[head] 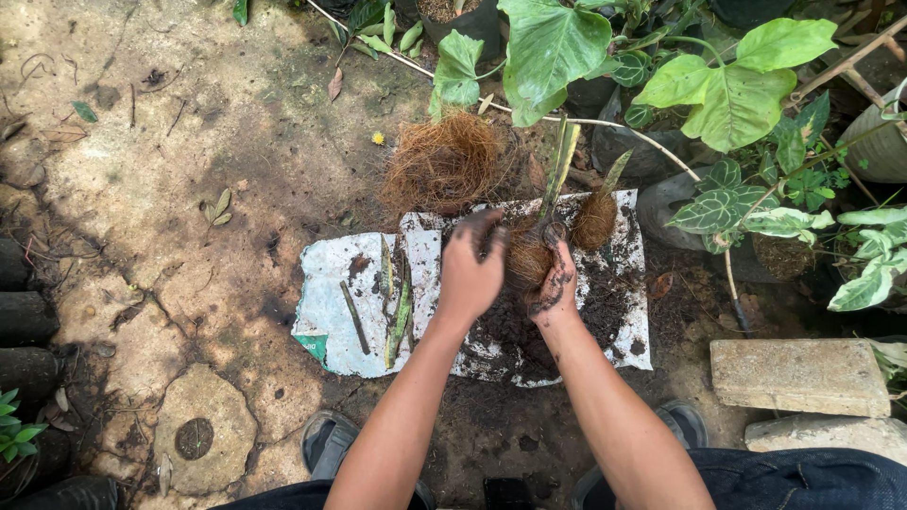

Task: The person kneads moist soil around the root ball of a sansevieria cutting, pressing and rotating the soil with both hands to form a compact ball around the plant. They then pull apart coconut fiber and wrap it around the soil ball, pressing the fiber in place by hand.

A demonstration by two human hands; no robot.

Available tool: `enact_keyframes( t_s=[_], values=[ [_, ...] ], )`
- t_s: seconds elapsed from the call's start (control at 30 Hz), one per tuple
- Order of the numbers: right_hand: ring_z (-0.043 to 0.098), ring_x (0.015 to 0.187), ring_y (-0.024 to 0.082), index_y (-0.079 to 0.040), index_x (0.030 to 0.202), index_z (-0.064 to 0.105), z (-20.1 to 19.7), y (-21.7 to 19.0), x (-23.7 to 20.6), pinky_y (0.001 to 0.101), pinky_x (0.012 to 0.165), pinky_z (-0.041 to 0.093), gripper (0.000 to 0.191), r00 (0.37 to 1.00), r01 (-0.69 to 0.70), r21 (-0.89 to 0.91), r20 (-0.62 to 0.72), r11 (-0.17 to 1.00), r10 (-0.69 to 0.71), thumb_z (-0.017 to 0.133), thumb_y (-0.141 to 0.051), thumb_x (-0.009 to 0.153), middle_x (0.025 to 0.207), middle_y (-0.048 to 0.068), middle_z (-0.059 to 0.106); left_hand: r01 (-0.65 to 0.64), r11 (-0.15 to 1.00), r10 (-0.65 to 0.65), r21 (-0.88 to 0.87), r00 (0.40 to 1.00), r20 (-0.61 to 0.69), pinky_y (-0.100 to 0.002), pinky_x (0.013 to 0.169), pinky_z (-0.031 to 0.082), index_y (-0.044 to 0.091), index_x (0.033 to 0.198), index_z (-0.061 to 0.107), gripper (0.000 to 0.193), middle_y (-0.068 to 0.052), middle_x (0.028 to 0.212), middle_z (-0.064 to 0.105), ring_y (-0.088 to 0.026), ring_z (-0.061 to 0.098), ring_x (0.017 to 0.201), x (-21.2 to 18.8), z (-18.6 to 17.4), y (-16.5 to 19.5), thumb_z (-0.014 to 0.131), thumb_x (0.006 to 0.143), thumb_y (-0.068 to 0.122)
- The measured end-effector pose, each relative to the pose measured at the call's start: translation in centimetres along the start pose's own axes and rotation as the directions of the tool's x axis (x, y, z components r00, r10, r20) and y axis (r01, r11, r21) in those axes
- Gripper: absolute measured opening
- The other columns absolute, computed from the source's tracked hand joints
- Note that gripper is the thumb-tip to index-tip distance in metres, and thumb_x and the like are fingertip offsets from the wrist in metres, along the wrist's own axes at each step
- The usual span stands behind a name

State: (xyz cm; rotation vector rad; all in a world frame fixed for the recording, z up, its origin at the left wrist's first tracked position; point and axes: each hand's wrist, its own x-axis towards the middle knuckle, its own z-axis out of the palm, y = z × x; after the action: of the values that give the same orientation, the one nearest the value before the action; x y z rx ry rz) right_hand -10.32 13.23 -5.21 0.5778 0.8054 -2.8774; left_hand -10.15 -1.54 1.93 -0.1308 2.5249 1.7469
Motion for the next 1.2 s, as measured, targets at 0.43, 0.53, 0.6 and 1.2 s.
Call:
enact_keyframes(
  t_s=[0.43,0.53,0.6,1.2],
  values=[
    [0.069,0.09,0.018,-0.002,0.116,0.066,1.8,-1.3,-0.4,0.0329,0.078,0.058,0.021,0.964,0.263,-0.221,0.03,0.939,-0.263,0.063,-0.014,0.099,0.104,0.008,0.071,-0.448,0.894,0.448,-0.026,0.894,0.009,-0.043,0.111,0.047,0.001,0.136,0.062,0.042,-0.024,0.139,0.063,-0.039,0.061,0.13,-2.2,0.9,0.2,0.064,0.095,0.01],
    [0.067,0.09,0.018,0.001,0.116,0.065,1.4,-1.1,-0.2,0.033,0.079,0.057,0.019,0.96,0.274,-0.333,0.036,0.902,-0.278,0.066,-0.014,0.104,0.103,0.008,0.07,-0.309,0.94,0.312,-0.147,0.95,-0.005,-0.04,0.107,0.05,0.003,0.136,0.062,0.041,-0.02,0.134,0.068,-0.032,0.067,0.124,-2.1,1.6,0.5,0.06,0.097,0.013],
    [0.065,0.098,0.019,0.0,0.121,0.063,1.3,-0.9,-0.1,0.035,0.085,0.055,0.027,0.959,0.261,-0.447,0.016,0.856,-0.284,0.065,-0.021,0.103,0.11,0.009,0.068,-0.124,0.971,0.127,-0.206,0.992,0.001,-0.038,0.103,0.051,0.006,0.135,0.064,0.039,-0.017,0.128,0.071,-0.027,0.07,0.119,-2.2,2.0,0.6,0.057,0.099,0.018],
    [0.045,0.149,0.031,-0.001,0.149,0.049,4.7,-1.1,-3.5,0.0412,0.129,0.031,0.044,0.625,0.759,-0.625,0.617,0.185,-0.478,0.043,-0.029,0.116,0.154,0.02,0.05,0.25,0.176,-0.444,-0.952,0.883,0.15,-0.043,0.083,0.062,0.005,0.115,0.057,0.031,-0.01,0.106,0.068,-0.022,0.072,0.091,0.7,0.8,-2.6,0.048,0.104,0.032]
  ],
)
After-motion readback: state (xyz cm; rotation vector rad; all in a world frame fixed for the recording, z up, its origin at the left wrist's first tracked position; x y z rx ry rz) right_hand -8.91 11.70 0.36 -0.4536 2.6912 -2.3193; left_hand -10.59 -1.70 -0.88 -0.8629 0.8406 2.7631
